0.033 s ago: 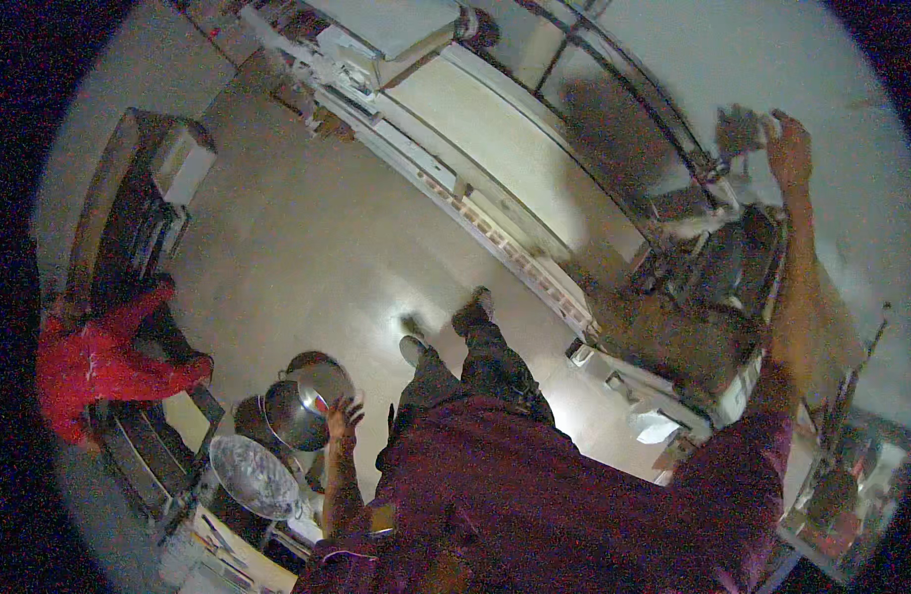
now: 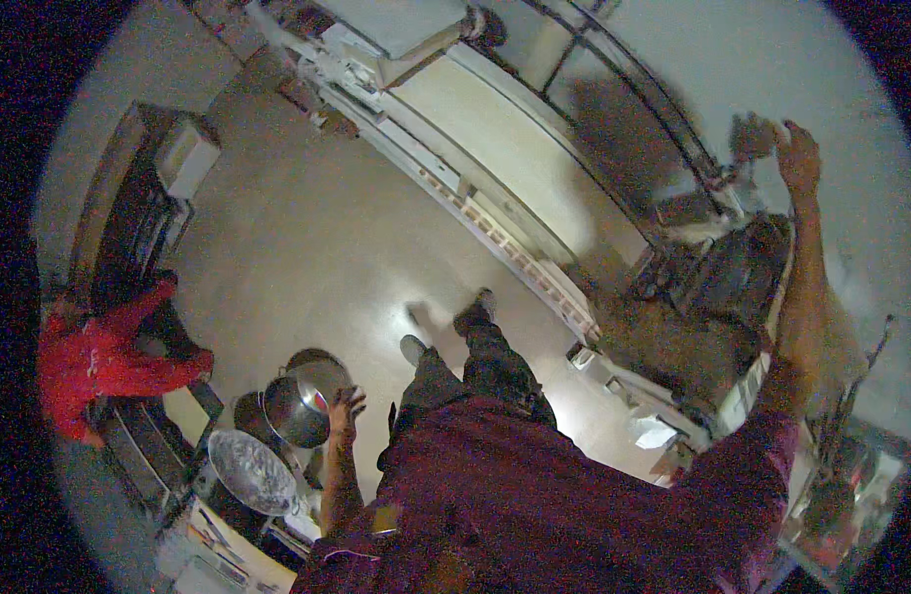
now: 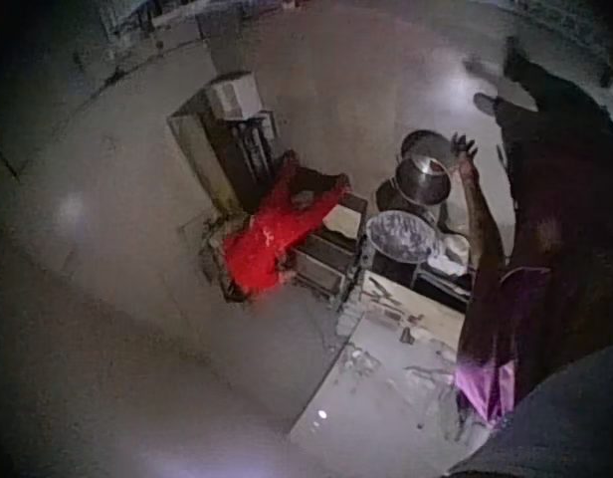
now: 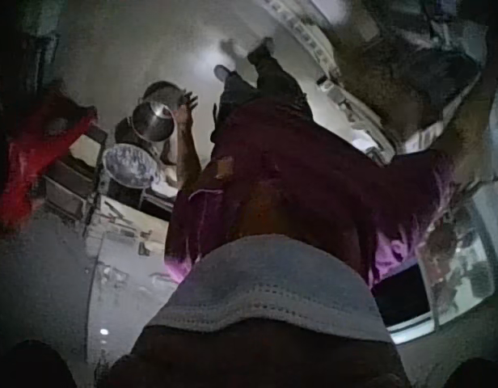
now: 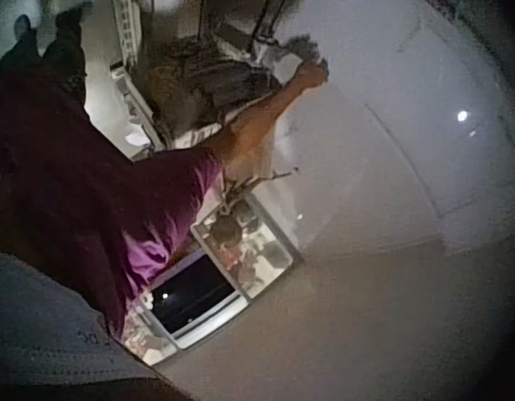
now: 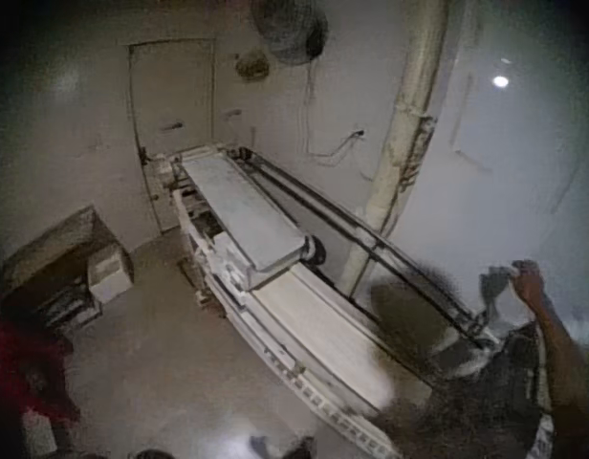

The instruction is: The person repeatedly folds a large sheet of dough and feeds it through a dough sheeter machine. They walk back and forth between the machine and a wooden rack to retrieve and return the dough. The person also uses a metal scraper to clean the machine's rollers.

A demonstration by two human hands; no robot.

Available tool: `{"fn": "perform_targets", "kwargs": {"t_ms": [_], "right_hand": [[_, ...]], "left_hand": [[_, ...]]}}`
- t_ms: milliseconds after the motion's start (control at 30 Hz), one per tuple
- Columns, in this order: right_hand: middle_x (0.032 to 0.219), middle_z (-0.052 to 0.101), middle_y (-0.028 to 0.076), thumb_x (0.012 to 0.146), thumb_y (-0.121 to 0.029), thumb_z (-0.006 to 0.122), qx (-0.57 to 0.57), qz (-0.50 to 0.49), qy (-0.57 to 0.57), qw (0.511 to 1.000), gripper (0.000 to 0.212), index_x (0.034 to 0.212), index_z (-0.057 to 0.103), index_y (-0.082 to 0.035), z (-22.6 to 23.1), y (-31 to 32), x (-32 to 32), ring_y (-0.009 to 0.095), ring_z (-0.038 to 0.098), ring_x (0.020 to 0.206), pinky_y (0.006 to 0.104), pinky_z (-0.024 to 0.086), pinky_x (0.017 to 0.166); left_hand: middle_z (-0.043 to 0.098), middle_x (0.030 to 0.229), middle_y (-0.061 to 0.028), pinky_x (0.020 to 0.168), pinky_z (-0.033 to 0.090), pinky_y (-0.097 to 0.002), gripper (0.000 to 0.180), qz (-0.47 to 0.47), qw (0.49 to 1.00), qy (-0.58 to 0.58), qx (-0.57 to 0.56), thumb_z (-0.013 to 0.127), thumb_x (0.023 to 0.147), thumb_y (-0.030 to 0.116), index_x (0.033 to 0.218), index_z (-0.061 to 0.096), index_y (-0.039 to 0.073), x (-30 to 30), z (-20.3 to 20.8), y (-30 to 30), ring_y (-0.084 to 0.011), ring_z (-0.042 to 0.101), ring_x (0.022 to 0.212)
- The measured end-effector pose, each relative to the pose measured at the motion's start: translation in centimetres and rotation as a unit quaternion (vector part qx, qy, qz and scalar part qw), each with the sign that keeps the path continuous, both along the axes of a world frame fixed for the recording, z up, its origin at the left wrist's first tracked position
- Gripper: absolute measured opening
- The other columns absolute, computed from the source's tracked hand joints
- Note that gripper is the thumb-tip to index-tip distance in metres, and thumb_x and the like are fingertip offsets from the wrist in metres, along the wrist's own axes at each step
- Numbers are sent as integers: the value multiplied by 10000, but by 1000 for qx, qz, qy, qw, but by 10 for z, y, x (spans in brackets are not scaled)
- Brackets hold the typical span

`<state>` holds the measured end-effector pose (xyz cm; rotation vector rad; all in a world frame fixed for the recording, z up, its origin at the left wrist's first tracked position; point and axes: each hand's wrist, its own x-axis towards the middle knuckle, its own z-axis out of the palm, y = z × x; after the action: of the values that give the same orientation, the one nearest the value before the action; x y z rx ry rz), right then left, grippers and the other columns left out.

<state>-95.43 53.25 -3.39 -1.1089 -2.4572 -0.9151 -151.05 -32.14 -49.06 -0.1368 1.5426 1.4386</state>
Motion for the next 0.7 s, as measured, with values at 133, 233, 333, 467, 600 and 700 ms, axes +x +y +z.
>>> {"fn": "perform_targets", "kwargs": {"t_ms": [133,233,333,467,600,700], "right_hand": [[1059,653,223,960,-422,542,-170,-382,-105,902,465,1111,618,11,-43,33,58,399,639,913,485,532,798],[919,674,202,974,-379,520,-245,-296,11,923,409,1052,622,9,-14,17,133,368,665,818,444,536,690],[804,690,182,985,-350,499,-275,-248,178,912,369,1016,631,-6,-3,-9,155,361,681,731,443,534,624],[880,698,182,984,-385,484,40,-316,15,948,364,1068,644,-69,32,-46,215,404,668,794,519,514,668],[965,691,187,987,-373,478,-21,-315,40,948,353,1081,646,-77,55,-84,240,410,653,882,512,506,749],[992,684,183,974,-345,492,-27,-301,33,953,332,1072,650,-70,73,-98,256,392,648,915,491,506,786]], "left_hand": [[620,1220,-145,796,532,-368,540,-41,995,89,35,617,921,402,1357,478,115,8,74,76,-268,660,983],[648,1168,-138,786,529,-369,496,-23,997,61,38,609,923,374,1328,501,109,57,93,43,-271,668,967],[659,1139,-142,781,529,-381,444,44,997,1,-61,583,932,351,1296,520,103,95,63,-10,-280,675,953],[673,1092,-143,742,545,-401,436,105,967,-133,-188,585,918,339,1278,530,98,173,33,-88,-275,691,891],[675,1055,-142,719,552,-407,476,-72,977,-97,-178,623,886,348,1268,536,80,195,29,-142,-271,691,872],[676,1048,-128,688,553,-394,440,22,988,-138,63,597,893,313,1249,551,58,193,10,-149,-245,683,868]]}}
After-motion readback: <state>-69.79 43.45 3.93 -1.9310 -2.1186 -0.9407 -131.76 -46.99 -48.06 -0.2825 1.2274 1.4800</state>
